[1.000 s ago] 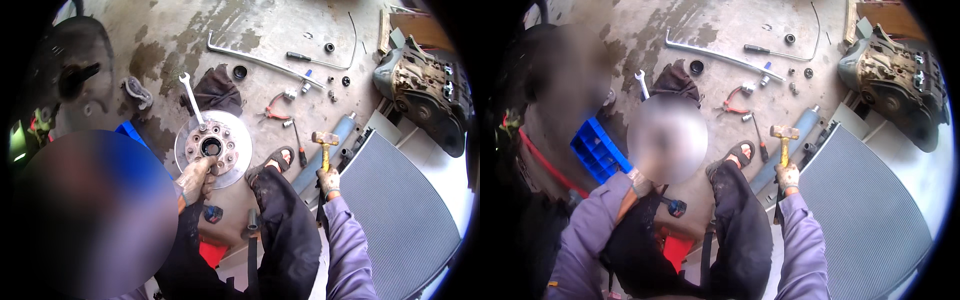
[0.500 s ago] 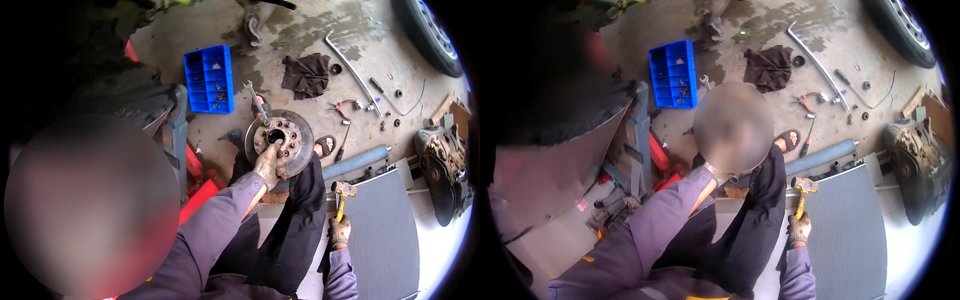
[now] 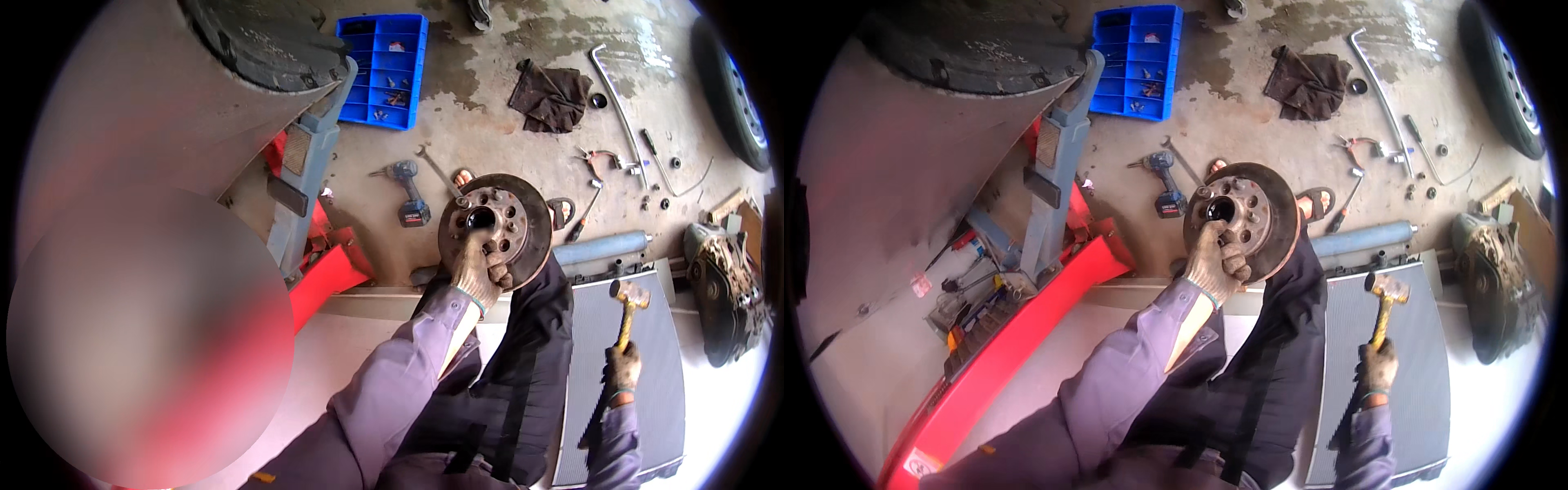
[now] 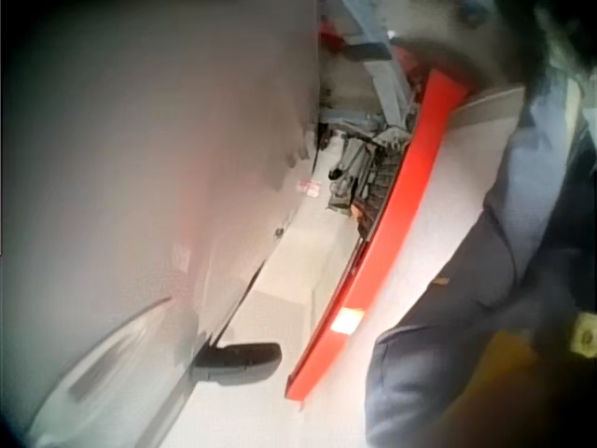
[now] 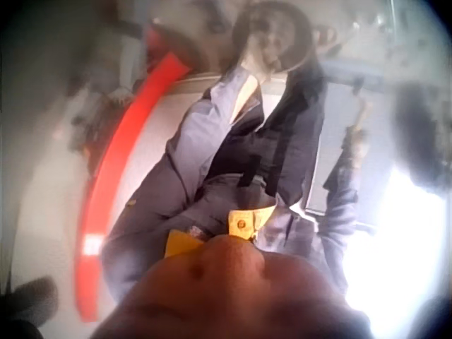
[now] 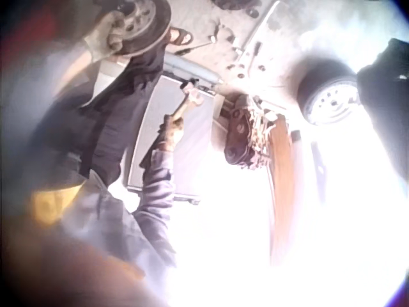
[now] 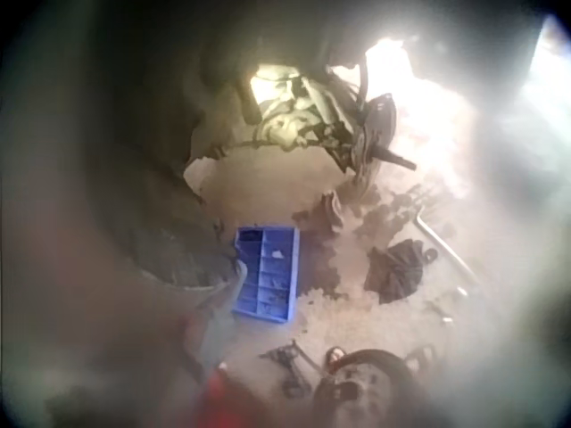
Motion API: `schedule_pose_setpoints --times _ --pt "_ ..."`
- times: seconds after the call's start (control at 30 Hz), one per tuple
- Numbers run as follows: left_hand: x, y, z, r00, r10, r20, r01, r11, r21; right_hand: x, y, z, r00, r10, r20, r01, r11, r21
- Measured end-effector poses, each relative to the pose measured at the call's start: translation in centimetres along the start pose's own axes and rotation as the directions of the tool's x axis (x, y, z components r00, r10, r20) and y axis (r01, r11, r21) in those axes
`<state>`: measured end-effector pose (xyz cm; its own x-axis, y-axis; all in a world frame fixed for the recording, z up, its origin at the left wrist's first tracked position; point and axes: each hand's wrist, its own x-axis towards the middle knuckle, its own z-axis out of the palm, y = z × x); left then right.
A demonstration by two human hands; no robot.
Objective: The person sits on the floor and works on a brake rotor, using a hammer to tap the bearing into place. They then use a wrench to tighten a nut on the rotor hub.
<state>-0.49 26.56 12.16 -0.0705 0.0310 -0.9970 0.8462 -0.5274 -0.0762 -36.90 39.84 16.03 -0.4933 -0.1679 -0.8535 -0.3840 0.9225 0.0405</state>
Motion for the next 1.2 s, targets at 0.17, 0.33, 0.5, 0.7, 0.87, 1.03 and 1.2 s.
schedule_pose_setpoints --times 0.17,0.33,0.5,0.7,0.87,1.03,1.2 --pt "-2.3 2.2 -2.7 0.999 0.043 -0.005 -0.043 0.992 -0.116 -4.1 -7.7 -0.8 0.995 -0.094 -0.024 0.091 0.992 -0.092" --pt "-1.1 4.6 -4.9 0.997 0.063 -0.039 -0.070 0.973 -0.220 -5.8 -15.1 1.2 0.976 -0.208 0.062 0.211 0.977 -0.037" --pt "-0.5 6.9 -7.0 0.955 0.295 0.001 -0.287 0.930 -0.231 -6.2 -21.9 3.5 0.886 -0.380 0.264 0.427 0.893 -0.146" --pt "2.4 5.5 -5.0 0.947 0.305 -0.103 -0.320 0.858 -0.401 -3.1 -24.7 3.9 0.793 -0.453 0.407 0.608 0.550 -0.572" --pt "5.9 2.4 -5.5 0.960 0.266 -0.091 -0.277 0.842 -0.464 -1.1 -25.9 2.2 0.794 -0.462 0.396 0.589 0.421 -0.690" --pt "7.9 -3.0 -6.6 0.967 0.235 -0.094 -0.252 0.860 -0.443 -6.8 -29.4 6.2 0.865 -0.327 0.380 0.501 0.599 -0.625" --pt "10.9 -4.0 -6.9 0.980 0.194 -0.045 -0.195 0.888 -0.416 -7.8 -32.0 7.6 0.870 -0.351 0.348 0.490 0.526 -0.695"
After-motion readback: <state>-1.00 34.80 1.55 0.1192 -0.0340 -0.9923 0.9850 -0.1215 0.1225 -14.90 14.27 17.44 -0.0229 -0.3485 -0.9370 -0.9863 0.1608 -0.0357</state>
